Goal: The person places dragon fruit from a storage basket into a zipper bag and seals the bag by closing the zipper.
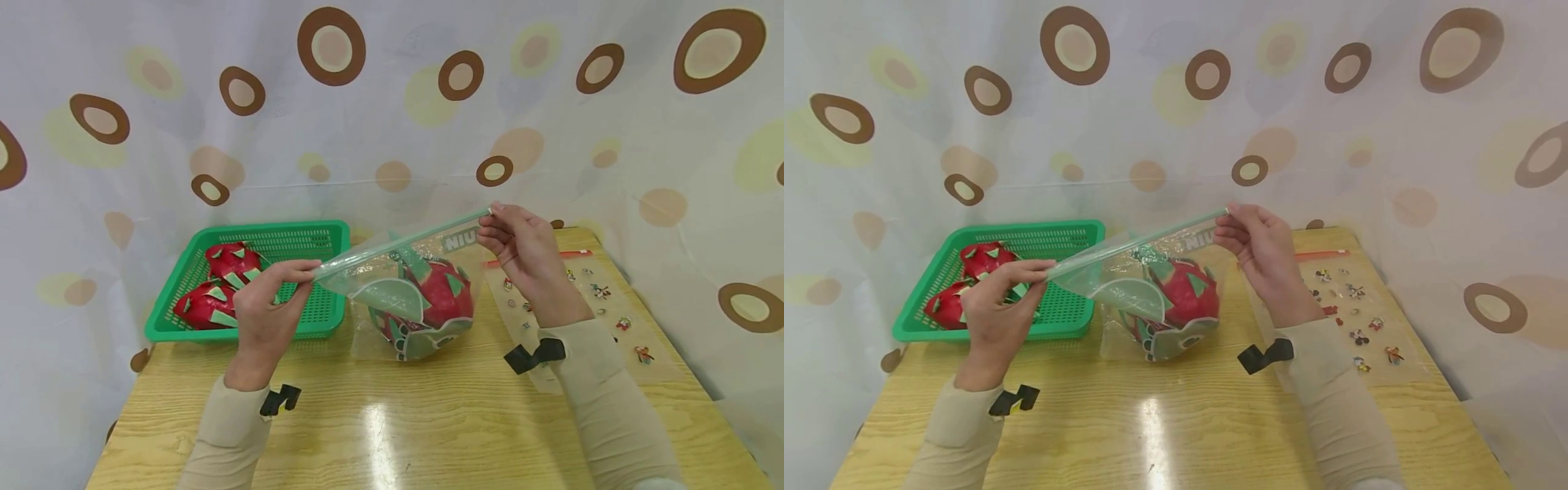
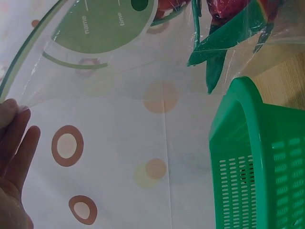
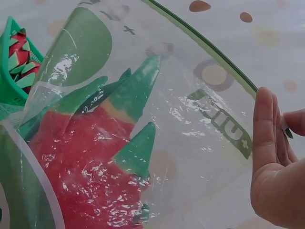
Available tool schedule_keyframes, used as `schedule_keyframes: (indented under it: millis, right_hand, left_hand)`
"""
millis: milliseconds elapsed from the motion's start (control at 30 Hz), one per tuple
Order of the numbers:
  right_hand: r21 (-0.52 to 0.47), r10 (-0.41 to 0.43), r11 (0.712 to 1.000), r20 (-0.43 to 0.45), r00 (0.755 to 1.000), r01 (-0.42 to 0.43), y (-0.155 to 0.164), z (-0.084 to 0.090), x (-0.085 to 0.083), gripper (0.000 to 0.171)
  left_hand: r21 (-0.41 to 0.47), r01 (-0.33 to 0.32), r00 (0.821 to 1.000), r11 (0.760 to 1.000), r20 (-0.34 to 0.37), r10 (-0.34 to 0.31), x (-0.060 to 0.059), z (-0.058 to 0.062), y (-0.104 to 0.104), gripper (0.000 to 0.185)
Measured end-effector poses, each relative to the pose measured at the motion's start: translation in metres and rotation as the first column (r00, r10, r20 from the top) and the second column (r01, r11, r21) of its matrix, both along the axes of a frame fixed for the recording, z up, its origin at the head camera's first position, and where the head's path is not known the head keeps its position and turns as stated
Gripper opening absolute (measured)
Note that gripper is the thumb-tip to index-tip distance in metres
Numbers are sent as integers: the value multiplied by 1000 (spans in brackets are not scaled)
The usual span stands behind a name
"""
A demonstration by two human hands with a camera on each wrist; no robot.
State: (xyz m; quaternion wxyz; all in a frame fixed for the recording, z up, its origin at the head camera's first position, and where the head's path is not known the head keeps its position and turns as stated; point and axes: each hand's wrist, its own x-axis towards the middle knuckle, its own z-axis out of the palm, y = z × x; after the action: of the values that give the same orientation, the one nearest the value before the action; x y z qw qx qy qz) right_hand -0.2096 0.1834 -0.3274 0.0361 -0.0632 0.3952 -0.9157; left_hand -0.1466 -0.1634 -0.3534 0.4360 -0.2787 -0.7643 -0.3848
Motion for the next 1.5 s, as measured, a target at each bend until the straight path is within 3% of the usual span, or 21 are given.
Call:
schedule_keyframes:
  millis: [100,200,333,500,633,733,800,900,967,1033,1100,1267,1300,1333,1400,1433,1500]
  right_hand:
    - [6,2,1000,3,1000,-2,1,0,0,11]
    - [35,18,999,-22,1000,-17,2,-3,1,9]
    - [130,39,991,-92,995,-27,5,-8,6,7]
    - [322,-5,945,-155,988,56,7,-18,12,11]
    - [508,-71,848,-180,981,154,6,-31,19,20]
    - [639,-86,748,-178,980,181,6,-46,24,32]
    - [718,-50,680,-158,986,149,5,-58,26,44]
    - [808,80,589,-94,992,29,3,-77,31,66]
    - [834,169,548,-37,985,-63,1,-88,33,80]
    - [840,225,529,2,974,-124,-2,-97,35,89]
    - [842,241,520,15,970,-142,-4,-103,36,96]
    - [844,238,523,-11,971,-119,-7,-109,38,98]
    - [846,240,520,-12,971,-118,-7,-109,39,97]
    - [846,243,518,-8,970,-123,-8,-109,40,97]
    - [844,249,519,2,968,-135,-9,-110,41,95]
    - [844,251,519,5,968,-139,-9,-110,42,94]
    - [840,254,522,11,967,-146,-9,-112,43,93]
  left_hand:
    - [45,23,1000,999,19,-24,-1,-1,2,18]
    - [166,87,991,982,82,-102,-1,-3,4,17]
    - [345,123,960,930,194,-200,2,-5,6,13]
    - [425,89,926,901,298,-232,3,-5,8,12]
    - [446,92,916,890,313,-252,2,-6,9,13]
    - [461,108,916,881,299,-269,1,-7,10,13]
    - [482,121,910,868,295,-291,0,-8,10,13]
    - [514,118,892,850,321,-318,0,-8,12,16]
    - [528,93,869,844,371,-328,0,-10,14,21]
    - [528,61,832,847,443,-336,0,-14,17,27]
    - [518,39,768,855,532,-357,1,-19,21,37]
    - [427,22,580,904,731,-359,3,-42,39,65]
    - [408,22,558,912,752,-350,4,-47,44,72]
    - [385,18,545,923,770,-332,4,-53,48,81]
    - [369,27,540,929,776,-324,4,-64,56,97]
    - [363,33,547,931,774,-321,4,-68,61,102]
    - [319,45,587,947,759,-283,2,-79,68,111]
